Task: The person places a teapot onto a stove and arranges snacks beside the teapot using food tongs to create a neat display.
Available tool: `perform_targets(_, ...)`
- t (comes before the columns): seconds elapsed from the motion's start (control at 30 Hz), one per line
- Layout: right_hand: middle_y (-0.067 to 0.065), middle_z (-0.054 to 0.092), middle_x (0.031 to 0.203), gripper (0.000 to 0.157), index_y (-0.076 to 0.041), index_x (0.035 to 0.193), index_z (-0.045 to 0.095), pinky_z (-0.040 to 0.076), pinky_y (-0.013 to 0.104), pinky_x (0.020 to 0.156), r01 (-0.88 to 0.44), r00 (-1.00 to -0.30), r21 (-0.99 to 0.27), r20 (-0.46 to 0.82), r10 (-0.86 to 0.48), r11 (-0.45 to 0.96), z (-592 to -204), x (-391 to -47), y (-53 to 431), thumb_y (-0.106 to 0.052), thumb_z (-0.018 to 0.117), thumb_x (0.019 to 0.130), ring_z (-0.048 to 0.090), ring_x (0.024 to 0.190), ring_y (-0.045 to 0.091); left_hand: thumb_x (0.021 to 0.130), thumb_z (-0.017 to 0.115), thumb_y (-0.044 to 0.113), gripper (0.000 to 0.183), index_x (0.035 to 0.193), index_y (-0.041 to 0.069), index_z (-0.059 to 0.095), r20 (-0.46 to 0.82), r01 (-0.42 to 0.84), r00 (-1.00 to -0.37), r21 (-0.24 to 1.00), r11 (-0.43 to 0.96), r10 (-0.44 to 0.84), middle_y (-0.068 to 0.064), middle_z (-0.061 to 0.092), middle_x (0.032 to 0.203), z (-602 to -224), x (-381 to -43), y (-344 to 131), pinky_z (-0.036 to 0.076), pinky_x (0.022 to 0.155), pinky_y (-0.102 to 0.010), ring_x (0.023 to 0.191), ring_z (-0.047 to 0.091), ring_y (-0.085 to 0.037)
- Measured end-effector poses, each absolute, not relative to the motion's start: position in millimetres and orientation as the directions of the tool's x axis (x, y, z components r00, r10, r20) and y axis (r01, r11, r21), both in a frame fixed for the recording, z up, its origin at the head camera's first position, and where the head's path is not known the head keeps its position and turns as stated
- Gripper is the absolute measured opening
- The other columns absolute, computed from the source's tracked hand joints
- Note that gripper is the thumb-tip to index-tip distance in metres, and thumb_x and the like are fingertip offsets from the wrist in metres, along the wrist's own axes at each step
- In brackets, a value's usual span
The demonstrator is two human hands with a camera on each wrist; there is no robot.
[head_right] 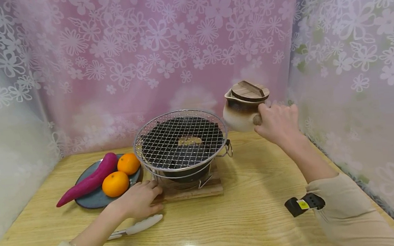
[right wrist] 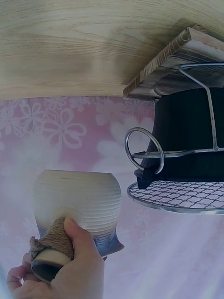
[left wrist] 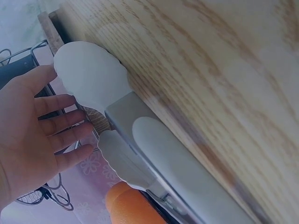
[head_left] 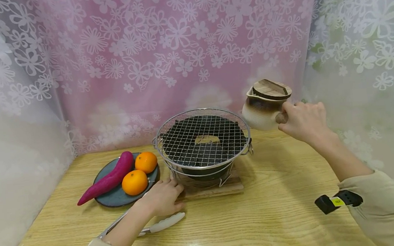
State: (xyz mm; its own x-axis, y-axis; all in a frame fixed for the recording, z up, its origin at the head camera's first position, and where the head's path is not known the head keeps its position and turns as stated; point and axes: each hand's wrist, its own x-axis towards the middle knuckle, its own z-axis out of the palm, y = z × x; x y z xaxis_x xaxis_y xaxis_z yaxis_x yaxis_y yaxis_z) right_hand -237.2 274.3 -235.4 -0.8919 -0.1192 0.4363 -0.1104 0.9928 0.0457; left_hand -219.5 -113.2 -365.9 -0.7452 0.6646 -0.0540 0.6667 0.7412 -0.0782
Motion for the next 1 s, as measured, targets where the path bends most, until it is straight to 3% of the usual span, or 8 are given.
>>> perform_targets(0.43, 0.010, 0.052, 0.064, 0.024, -0.007, 0.086, 0.055, 0.033, 0.049, 0.053, -0.121, -0.873, 0.055, 0.469, -0.133, 0.991, -227.8, -237.8, 272.4, -0.025, 0.063, 0.074, 0.047, 0.053, 0.035, 0.084, 0.063, 0.042, 0.048, 0.116, 0.007, 0.061, -0.061, 0.668, -0.744, -0.088, 0.739, 0.666, -0.013, 0.056, 0.118, -364.3, -218.2, -112.2, 0.043, 0.086, -0.044, 0.110, 0.051, -0.031)
perform_targets(1.0, 0.012, 0.055, 0.067, 0.025, -0.006, 0.087, 0.056, 0.033, 0.053, 0.056, -0.126, -0.864, 0.052, 0.485, -0.135, 0.991, -219.1, -239.2, 270.0, -0.025, 0.064, 0.073, 0.050, 0.057, 0.039, 0.084, 0.063, 0.042, 0.048, 0.116, 0.006, 0.060, -0.063, 0.666, -0.746, -0.086, 0.741, 0.663, -0.013, 0.056, 0.117, -365.7, -219.4, -112.4, 0.043, 0.085, -0.044, 0.109, 0.051, -0.029)
